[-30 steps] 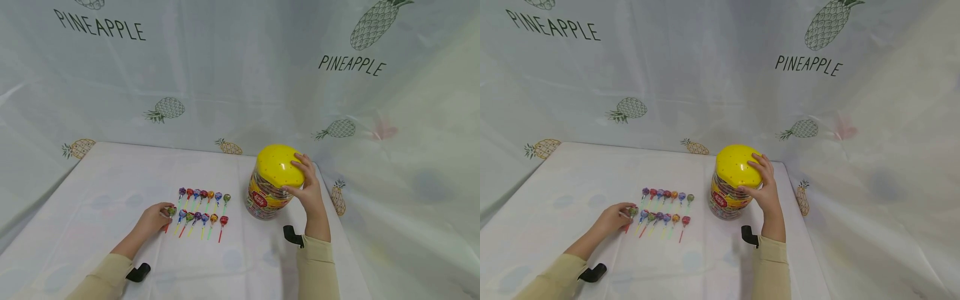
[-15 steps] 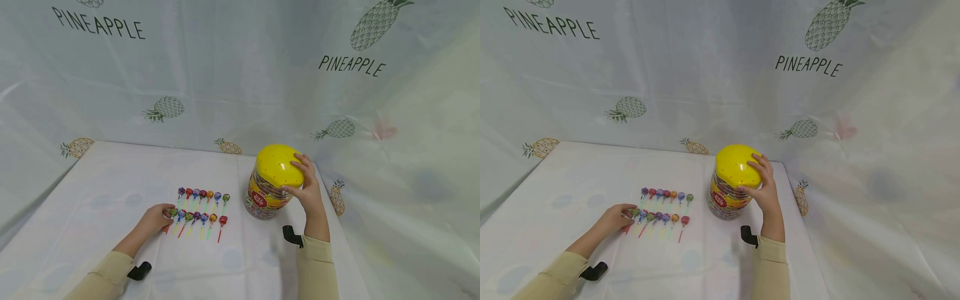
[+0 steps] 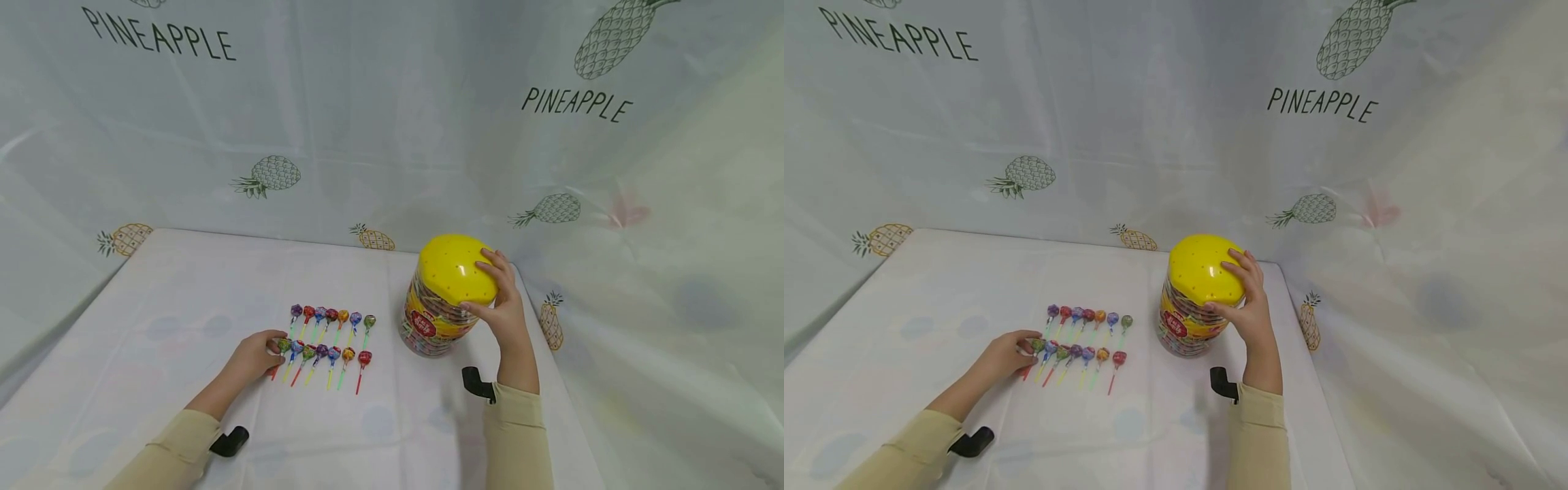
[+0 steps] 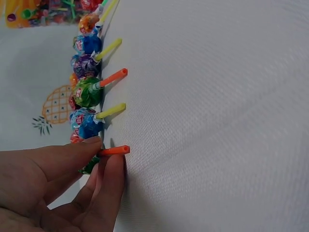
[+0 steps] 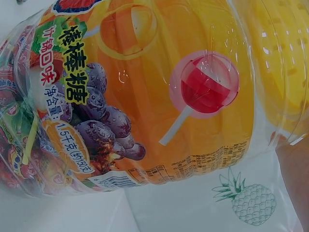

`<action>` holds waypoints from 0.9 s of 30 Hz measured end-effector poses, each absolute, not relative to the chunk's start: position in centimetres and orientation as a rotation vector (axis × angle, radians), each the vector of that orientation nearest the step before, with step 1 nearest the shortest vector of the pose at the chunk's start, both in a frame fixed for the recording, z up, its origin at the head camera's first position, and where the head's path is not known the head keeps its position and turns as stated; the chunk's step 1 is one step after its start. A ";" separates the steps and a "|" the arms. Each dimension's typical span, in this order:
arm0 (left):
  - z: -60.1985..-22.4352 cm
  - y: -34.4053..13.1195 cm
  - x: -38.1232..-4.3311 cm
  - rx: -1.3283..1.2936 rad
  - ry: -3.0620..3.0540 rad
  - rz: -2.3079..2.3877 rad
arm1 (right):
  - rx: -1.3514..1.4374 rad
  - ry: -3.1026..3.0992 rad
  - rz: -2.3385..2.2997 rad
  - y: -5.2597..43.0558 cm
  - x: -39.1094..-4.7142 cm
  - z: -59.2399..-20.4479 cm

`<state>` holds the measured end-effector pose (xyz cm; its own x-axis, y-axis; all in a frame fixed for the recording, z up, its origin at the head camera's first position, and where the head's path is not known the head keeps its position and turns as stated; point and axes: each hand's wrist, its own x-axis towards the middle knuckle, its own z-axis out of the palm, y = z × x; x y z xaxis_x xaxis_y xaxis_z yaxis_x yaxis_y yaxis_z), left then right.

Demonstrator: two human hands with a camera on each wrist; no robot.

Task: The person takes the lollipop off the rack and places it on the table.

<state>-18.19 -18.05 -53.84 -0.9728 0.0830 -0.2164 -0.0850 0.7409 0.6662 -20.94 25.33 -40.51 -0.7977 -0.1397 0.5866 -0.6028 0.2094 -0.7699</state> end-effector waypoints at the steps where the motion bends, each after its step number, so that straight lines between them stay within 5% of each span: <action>1: -53.8 -18.1 -18.2 -0.001 2.712 1.054 | 0.690 -2.105 1.612 25.2 -20.7 -40.3; 27: -53.4 -17.8 -17.5 -0.039 2.726 1.069 | 0.674 -2.106 1.621 26.2 -22.1 -41.9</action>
